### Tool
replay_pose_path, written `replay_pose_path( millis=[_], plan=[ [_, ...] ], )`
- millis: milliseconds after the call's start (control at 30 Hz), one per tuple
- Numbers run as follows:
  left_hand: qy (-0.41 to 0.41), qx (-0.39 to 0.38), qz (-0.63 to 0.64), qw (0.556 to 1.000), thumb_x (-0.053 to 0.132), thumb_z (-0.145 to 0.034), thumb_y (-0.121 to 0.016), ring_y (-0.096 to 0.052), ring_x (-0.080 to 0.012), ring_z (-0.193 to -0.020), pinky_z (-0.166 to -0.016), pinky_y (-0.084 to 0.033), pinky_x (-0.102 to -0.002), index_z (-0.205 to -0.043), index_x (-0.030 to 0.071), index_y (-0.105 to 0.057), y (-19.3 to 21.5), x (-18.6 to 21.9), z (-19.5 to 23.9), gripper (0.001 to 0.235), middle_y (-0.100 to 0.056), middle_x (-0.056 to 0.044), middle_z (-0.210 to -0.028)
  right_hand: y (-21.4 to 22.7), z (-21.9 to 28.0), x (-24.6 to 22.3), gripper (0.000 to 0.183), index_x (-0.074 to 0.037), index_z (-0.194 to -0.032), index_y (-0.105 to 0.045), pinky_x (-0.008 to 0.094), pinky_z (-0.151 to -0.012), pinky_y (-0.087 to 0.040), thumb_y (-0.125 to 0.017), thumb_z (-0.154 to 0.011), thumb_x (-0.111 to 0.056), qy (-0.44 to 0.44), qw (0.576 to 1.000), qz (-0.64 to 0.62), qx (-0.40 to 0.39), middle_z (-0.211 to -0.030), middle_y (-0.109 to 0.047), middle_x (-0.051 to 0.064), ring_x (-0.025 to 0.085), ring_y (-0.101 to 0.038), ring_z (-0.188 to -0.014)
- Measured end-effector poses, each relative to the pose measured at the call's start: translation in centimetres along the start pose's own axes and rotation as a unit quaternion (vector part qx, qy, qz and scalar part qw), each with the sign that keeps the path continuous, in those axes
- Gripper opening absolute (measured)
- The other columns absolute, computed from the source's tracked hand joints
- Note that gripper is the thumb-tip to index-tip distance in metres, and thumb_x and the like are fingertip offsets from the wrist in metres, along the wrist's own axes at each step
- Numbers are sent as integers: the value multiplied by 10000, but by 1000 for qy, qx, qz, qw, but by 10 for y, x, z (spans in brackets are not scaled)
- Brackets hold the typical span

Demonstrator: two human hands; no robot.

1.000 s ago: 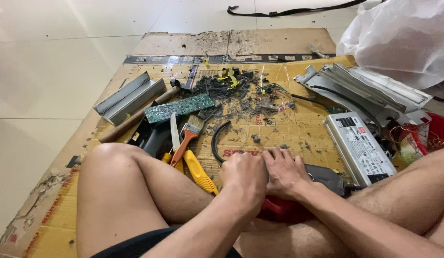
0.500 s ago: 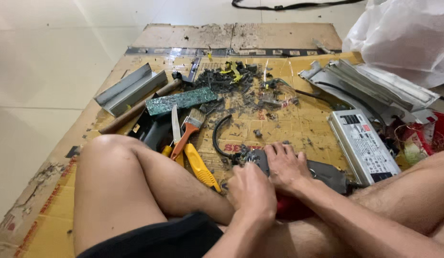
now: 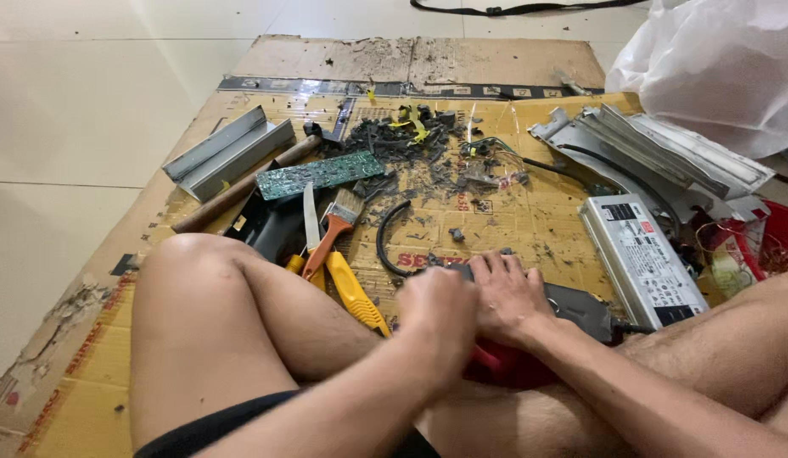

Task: The person sits on a cardboard sheet and uses a small metal tool to scrape and pry at a black electronic component, removing debris and parts. The person handles the component with both hands, occasionally wiping it with a red cloth.

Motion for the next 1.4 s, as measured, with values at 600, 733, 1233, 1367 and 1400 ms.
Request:
replay_pose_path(
  millis=[600, 733, 1233, 1367, 1400],
  plan=[
    [150, 31, -84, 985, -46, -945, -381, -486, -597, -476, -182, -280, -541, -987, -240, -601, -69, 38, -51, 297, -524, -526, -757, -23, -12, 16, 287, -297, -1233, -484, 410, -869, -535, -475, -975, -422, 36, 996, 68, 52, -1276, -483, -44, 189, -482, -1266],
    [81, -23, -70, 994, 19, -971, -419, -510, -503, -689, -371, -354, -485, -1069, -134, -636, -51, 56, -37, 283, -570, -389, -907, -17, -8, 15, 317, -301, -1261, -491, 429, -852, -526, -512, -956, -386, 31, 999, 10, 34, -1308, -474, -26, 230, -455, -1302],
    [59, -70, 258, 962, 159, -945, -464, -680, -388, -970, -770, -543, -503, -1062, 110, -723, 19, -63, 36, 289, -713, -174, -1047, 9, -23, -25, 586, -330, -1371, -570, 503, -1054, -383, -610, -811, -497, 71, 985, -156, -36, -1390, -581, -22, 237, -524, -1305],
    [247, -99, 594, 759, 192, -884, -522, -606, -126, -485, -425, -497, -296, -1134, 192, -776, 32, -110, 77, 356, -712, -15, -732, 22, -26, -35, 391, -323, -1284, -668, 441, -996, -500, -575, -945, -494, 63, 976, -144, -152, -1265, -615, 20, 218, -586, -1169],
    [250, -98, 595, 757, 192, -884, -522, -606, -126, -485, -425, -497, -296, -1134, 192, -776, 26, -110, 74, 356, -712, -15, -732, 16, -32, -33, 391, -323, -1284, -668, 441, -996, -500, -575, -945, -494, 66, 976, -143, -153, -1265, -615, 20, 218, -586, -1169]
  ],
)
Point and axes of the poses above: each hand's wrist, its own z-axis away from the middle knuckle, its own y-axis out of the back of the hand, x = y × z, the point moved 9 cm from there along -z, towards the middle knuckle
